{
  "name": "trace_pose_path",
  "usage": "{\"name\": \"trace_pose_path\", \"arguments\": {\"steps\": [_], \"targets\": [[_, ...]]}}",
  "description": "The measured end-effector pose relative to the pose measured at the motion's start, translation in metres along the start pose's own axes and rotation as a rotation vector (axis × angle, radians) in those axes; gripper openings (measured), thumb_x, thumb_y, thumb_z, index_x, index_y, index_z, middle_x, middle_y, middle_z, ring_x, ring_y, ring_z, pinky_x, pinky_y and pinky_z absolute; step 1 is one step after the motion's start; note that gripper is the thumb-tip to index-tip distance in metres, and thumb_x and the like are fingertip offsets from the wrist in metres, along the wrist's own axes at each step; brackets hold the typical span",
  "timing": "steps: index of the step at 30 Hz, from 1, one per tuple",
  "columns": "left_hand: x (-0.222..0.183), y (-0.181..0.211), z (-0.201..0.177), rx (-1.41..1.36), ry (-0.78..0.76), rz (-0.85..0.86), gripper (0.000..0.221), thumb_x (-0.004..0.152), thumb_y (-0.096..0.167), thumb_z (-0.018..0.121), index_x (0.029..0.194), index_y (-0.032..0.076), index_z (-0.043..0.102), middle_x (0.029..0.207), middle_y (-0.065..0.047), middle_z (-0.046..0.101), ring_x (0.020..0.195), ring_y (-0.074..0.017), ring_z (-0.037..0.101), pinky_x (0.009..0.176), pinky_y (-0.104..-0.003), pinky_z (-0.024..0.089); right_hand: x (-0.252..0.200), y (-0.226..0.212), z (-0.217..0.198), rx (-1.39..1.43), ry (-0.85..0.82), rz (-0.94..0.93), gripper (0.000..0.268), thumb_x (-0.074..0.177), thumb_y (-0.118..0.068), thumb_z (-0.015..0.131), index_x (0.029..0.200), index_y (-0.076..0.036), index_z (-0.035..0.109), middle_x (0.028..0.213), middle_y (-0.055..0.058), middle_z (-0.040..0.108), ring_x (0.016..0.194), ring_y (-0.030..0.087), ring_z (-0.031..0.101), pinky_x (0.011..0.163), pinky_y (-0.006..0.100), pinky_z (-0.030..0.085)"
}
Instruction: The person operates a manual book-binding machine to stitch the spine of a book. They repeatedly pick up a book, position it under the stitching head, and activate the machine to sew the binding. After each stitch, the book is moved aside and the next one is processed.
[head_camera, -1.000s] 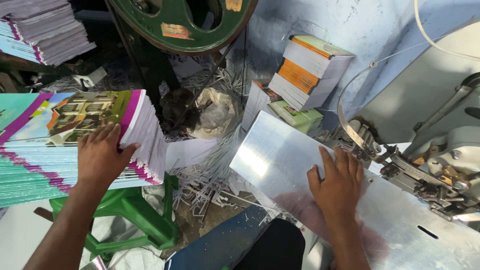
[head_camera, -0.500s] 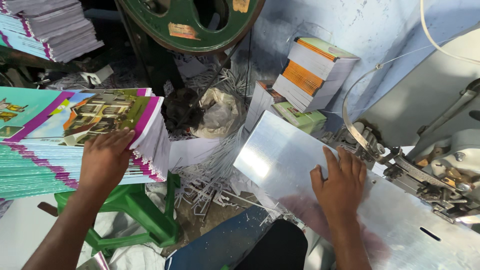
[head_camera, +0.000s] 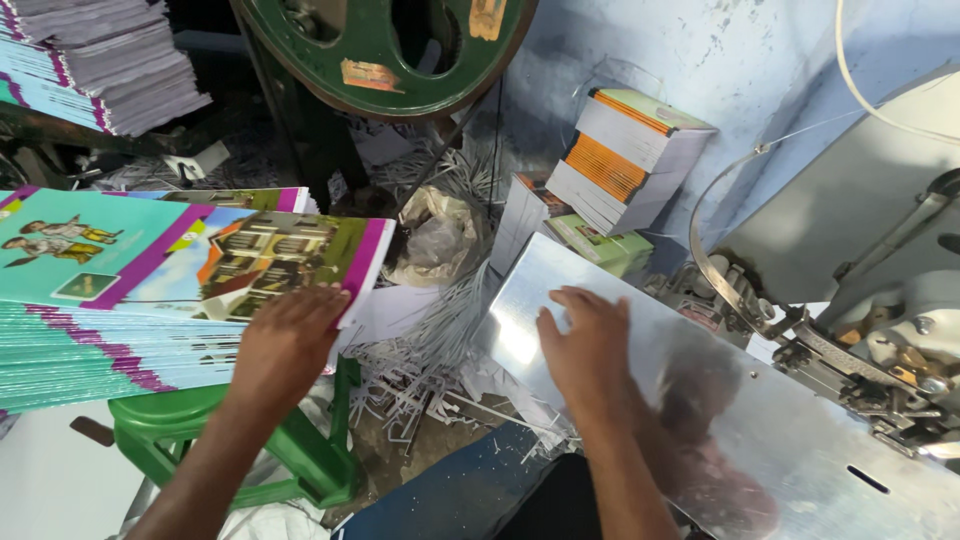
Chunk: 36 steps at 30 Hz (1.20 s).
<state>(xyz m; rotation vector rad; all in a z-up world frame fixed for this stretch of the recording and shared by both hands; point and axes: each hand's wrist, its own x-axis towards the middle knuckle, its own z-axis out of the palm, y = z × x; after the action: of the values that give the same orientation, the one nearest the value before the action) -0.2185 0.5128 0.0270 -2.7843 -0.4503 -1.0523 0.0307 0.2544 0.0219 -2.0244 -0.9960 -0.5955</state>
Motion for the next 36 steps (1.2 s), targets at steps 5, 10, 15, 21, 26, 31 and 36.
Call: {"name": "trace_pose_path", "arguments": {"steps": [5,10,15,21,26,31,36], "targets": [[0.006,0.025,-0.004,-0.072,0.080,0.055,0.035,0.084,0.010,0.070,0.118,0.007,0.074,0.123,-0.011,0.074,0.116,-0.0287,0.068,0.103,-0.046,0.051,0.008,-0.040,0.041,0.483,-0.163,0.256,0.038,0.086,-0.034,0.073,0.113,-0.008,0.075,0.098,0.010,0.078,0.092,0.023,0.075,0.087,0.042,0.058],[0.016,0.056,-0.005,-0.154,0.103,0.048,0.026,0.087,0.006,0.071,0.112,0.005,0.074,0.116,-0.012,0.073,0.107,-0.0287,0.068,0.096,-0.043,0.053,0.010,-0.074,0.078,0.974,-0.562,0.620,0.044,0.093,-0.045,0.067,0.120,-0.009,0.069,0.097,0.005,0.076,0.086,0.018,0.075,0.082,0.035,0.061],[0.021,0.081,-0.010,-0.292,0.078,0.053,0.025,0.078,0.003,0.072,0.103,0.003,0.073,0.101,-0.011,0.065,0.096,-0.0311,0.062,0.085,-0.042,0.054,0.006,-0.088,0.099,1.264,-0.585,0.798,0.029,0.096,-0.029,0.064,0.105,-0.002,0.069,0.085,0.005,0.071,0.072,0.016,0.071,0.066,0.031,0.061],[0.032,0.080,-0.011,-0.353,-0.029,0.060,0.042,0.070,0.040,0.086,0.092,0.007,0.073,0.092,-0.010,0.064,0.094,-0.0306,0.063,0.086,-0.047,0.050,0.000,-0.075,0.100,1.278,-0.487,0.667,0.018,0.098,-0.012,0.064,0.108,0.001,0.070,0.085,0.008,0.069,0.063,0.014,0.058,0.048,0.029,0.043],[0.058,0.033,0.014,-0.378,-0.138,-0.017,0.030,0.085,0.040,0.080,0.098,0.013,0.077,0.110,-0.010,0.069,0.107,-0.0307,0.064,0.092,-0.045,0.052,-0.006,-0.064,0.081,1.292,-0.501,0.715,0.025,0.097,-0.014,0.059,0.116,-0.001,0.067,0.091,0.008,0.071,0.071,0.017,0.071,0.061,0.035,0.064],[0.086,-0.030,0.058,-0.289,-0.159,-0.083,0.051,0.090,0.044,0.071,0.126,0.008,0.068,0.124,-0.018,0.064,0.119,-0.0369,0.059,0.099,-0.052,0.046,-0.015,-0.056,0.066,1.258,-0.487,0.650,0.030,0.100,-0.017,0.060,0.123,0.001,0.066,0.094,0.009,0.072,0.071,0.016,0.070,0.061,0.035,0.063],[0.106,-0.063,0.096,-0.157,-0.021,-0.009,0.076,0.098,0.060,0.064,0.143,0.000,0.057,0.135,-0.028,0.057,0.130,-0.0440,0.049,0.102,-0.068,0.025,-0.021,-0.048,0.066,1.284,-0.472,0.576,0.035,0.101,-0.016,0.060,0.131,0.002,0.062,0.092,0.009,0.070,0.072,0.014,0.068,0.061,0.033,0.061]]}}
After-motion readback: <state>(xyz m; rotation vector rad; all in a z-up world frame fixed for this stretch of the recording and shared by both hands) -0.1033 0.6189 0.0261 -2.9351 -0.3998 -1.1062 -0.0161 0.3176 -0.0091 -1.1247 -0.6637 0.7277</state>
